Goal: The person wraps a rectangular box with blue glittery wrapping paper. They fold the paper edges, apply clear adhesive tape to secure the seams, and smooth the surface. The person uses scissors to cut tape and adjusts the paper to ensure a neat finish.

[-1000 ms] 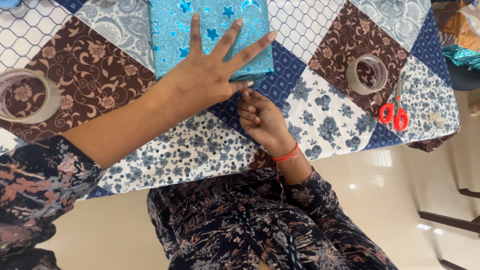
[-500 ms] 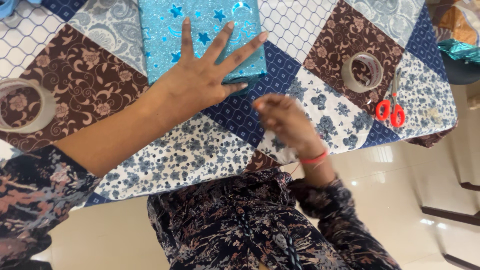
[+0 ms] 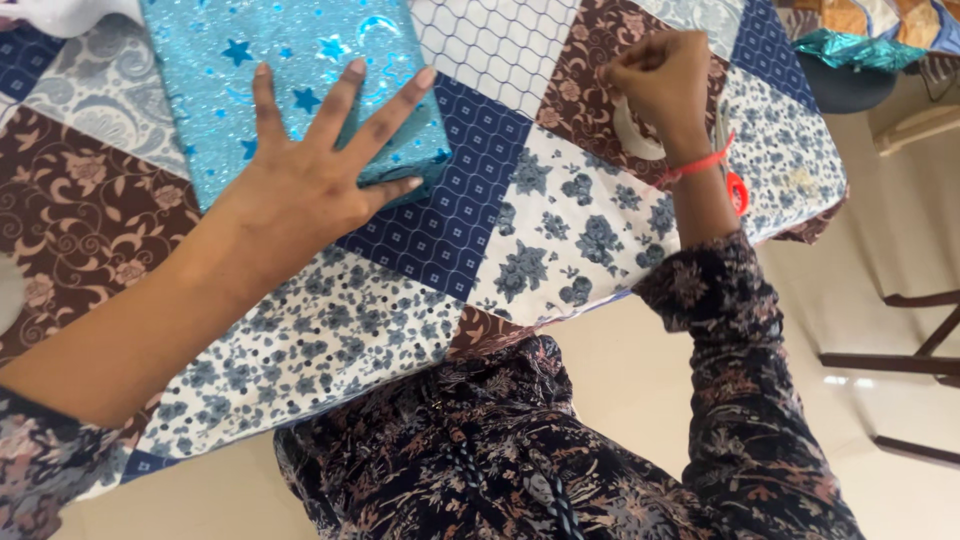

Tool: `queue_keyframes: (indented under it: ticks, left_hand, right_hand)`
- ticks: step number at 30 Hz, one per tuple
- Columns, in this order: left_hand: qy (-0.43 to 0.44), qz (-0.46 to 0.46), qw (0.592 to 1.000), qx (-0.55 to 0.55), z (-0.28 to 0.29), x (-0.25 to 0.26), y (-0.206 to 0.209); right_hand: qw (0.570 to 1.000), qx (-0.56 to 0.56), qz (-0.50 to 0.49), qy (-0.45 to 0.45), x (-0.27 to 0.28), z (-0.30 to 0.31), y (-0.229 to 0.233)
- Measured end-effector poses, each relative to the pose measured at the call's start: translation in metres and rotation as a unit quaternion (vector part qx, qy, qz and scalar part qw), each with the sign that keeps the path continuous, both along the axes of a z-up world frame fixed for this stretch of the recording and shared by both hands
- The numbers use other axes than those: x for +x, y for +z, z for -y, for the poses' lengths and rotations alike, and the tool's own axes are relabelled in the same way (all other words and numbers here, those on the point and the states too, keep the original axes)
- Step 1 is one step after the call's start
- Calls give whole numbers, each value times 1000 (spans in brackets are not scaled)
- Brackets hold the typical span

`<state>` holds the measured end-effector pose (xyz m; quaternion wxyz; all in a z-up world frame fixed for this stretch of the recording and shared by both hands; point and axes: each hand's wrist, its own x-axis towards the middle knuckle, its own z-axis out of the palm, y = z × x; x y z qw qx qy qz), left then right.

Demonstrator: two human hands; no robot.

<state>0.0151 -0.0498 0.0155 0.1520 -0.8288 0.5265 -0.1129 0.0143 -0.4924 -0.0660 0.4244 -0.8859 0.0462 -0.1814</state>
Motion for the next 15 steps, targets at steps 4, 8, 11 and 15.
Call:
queue_keyframes:
  ticks: [4,8,11,15]
  left_hand:
    - [-7,6,1000,-12,-2,-1,2]
    - [-4,-4,1000,-18,-1,-2,3]
    - [2,2,1000,-5,0,-2,4]
    - [6,5,1000,19,-1,-2,6]
  right_hand:
    - [997,47,43,39,5,25,16]
    - [998,43,46,-2,-28,42,44]
    - [999,-45,2,-10,-68,44,55]
    - [991,-56,-77,-89,-99,29,41]
